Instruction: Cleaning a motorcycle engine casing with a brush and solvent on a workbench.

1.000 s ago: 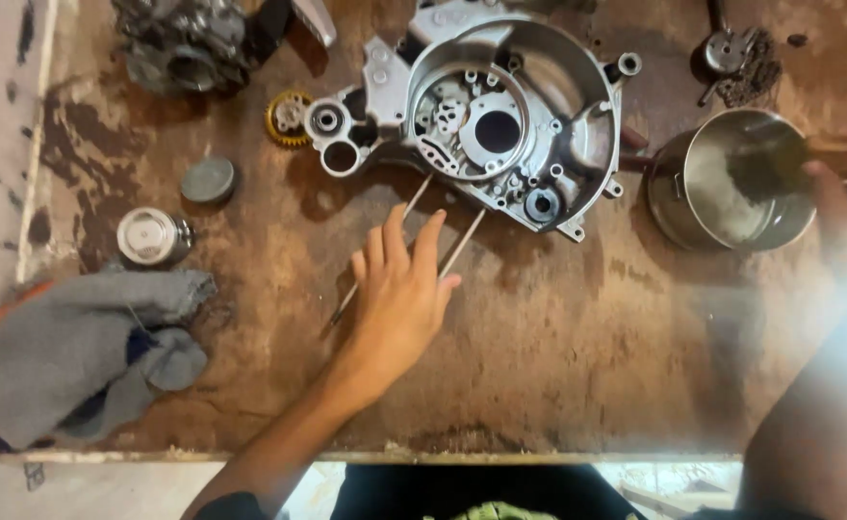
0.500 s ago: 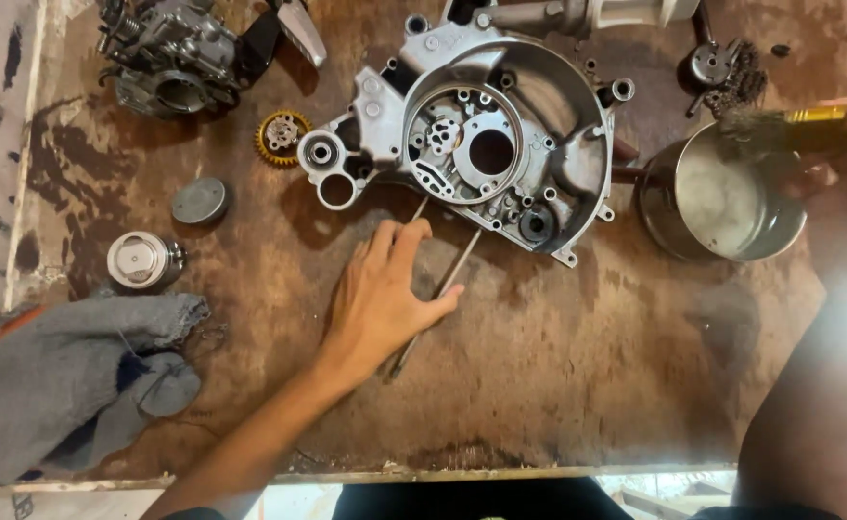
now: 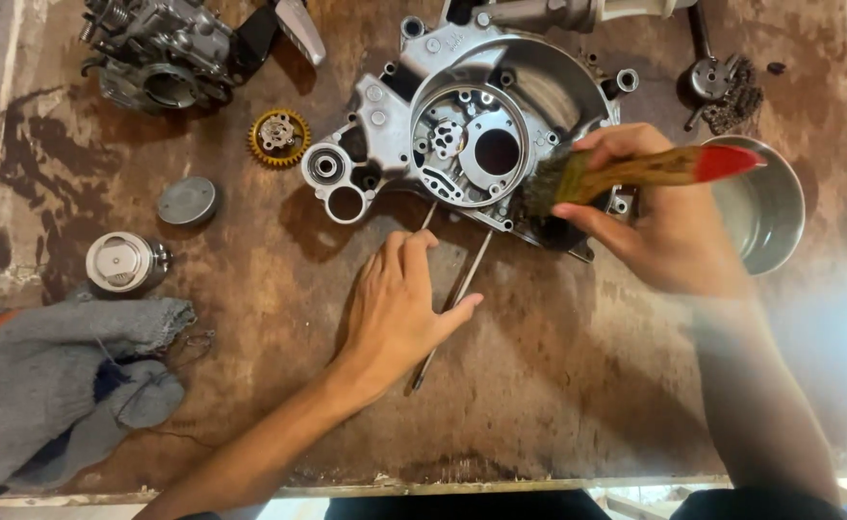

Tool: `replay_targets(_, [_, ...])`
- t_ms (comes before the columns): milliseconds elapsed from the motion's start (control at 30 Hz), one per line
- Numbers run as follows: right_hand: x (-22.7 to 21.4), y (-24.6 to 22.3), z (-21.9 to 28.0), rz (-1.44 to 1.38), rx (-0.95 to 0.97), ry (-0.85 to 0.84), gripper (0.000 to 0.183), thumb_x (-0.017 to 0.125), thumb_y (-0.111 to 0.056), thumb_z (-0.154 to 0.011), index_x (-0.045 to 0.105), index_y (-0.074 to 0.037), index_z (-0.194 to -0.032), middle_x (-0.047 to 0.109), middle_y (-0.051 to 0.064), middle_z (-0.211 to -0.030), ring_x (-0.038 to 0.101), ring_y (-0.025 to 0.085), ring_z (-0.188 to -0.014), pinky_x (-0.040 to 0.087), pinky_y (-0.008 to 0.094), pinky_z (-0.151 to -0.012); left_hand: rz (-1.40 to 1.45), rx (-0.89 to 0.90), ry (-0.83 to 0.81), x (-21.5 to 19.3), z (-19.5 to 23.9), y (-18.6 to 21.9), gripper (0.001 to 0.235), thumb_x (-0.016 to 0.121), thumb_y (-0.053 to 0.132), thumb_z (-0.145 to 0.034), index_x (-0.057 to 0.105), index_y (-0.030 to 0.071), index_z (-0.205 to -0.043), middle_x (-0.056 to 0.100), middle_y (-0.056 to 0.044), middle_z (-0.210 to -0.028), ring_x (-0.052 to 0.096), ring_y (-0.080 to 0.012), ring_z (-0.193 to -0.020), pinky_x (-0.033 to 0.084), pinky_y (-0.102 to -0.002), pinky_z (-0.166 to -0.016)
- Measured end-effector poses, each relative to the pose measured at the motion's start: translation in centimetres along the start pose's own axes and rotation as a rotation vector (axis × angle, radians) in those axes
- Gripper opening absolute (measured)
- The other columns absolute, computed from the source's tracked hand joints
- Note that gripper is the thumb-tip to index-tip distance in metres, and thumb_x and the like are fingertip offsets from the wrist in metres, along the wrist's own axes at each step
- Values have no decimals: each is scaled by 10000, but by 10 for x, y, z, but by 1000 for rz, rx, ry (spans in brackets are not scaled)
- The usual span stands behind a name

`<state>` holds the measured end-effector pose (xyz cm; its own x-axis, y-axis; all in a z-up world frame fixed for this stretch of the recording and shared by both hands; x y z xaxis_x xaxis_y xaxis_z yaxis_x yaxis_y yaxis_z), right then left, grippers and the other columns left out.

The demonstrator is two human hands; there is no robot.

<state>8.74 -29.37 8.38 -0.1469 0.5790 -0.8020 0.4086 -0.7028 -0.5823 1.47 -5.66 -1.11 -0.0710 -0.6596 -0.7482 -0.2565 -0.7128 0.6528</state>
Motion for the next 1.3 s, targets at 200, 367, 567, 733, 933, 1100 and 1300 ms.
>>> replay_targets(200, [17,-15,1,218,-229,107,483,908,-125,-811,548,-11,-1113,634,174,-1107,677,299,-1011,547,355,-844,-20,-2,-2,0,0,0,825,850,479,-779,465,-51,-1279,519,-197,-1117,568,-342,-1000,469,-460,-873])
replay_targets(367, [19,-33,9,-10,-106,5,442,867,-131,-841,545,13,-1107,654,153,-1160,711,242,-1035,587,307,-854,3,21,44,1,1,0,801,855,463,-779,473,-37,-1275,524,-193,-1118,569,-353,-1019,467,-464,-891])
replay_targets(567, [19,-6,-10,133,-108,15,415,900,-154,-855,602,13,-1090,697,169,-1126,713,261,-975,597,352,-853,-3,36,29,1,3,-2,816,857,449,-790,455,-54,-1292,521,-209,-1140,566,-354,-1024,469,-461,-906])
replay_targets(733, [2,-13,-22,210,-167,143,381,872,-137,-963,591,46,-1144,679,204,-1238,720,285,-1112,626,361,-933,8,14,6,3,1,-3,823,861,436,-791,449,-70,-1292,516,-228,-1154,566,-358,-1038,463,-467,-904])
replay_targets(933, [21,-13,-5,337,-211,120,416,904,-206,-825,657,-31,-1110,689,118,-1106,631,306,-1006,472,450,-911,38,-6,14,4,1,-3,826,865,420,-781,448,-52,-1315,518,-228,-1198,556,-394,-1099,456,-483,-944])
replay_targets(1100, [17,-33,5,121,-174,28,424,890,-221,-789,617,-34,-1055,695,76,-1151,613,276,-1033,461,425,-964,39,9,63,5,2,-1,856,878,421,-768,434,-57,-1323,514,-239,-1202,537,-424,-1110,441,-494,-949])
replay_targets(1300, [7,-4,-29,-63,169,42,393,838,-312,-832,651,-71,-1080,654,21,-1068,651,142,-906,544,352,-832,52,2,29,4,1,-2,866,877,395,-771,418,-67,-1342,512,-242,-1205,545,-402,-1100,435,-497,-949])
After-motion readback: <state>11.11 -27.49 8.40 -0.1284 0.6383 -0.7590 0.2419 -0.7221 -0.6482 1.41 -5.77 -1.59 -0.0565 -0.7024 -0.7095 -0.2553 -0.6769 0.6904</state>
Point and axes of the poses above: each hand's wrist, its own z-axis away from the middle knuckle, its own x-axis out of the palm, y = z × x, the point moved 3 cm from there along -z, towards the middle knuckle
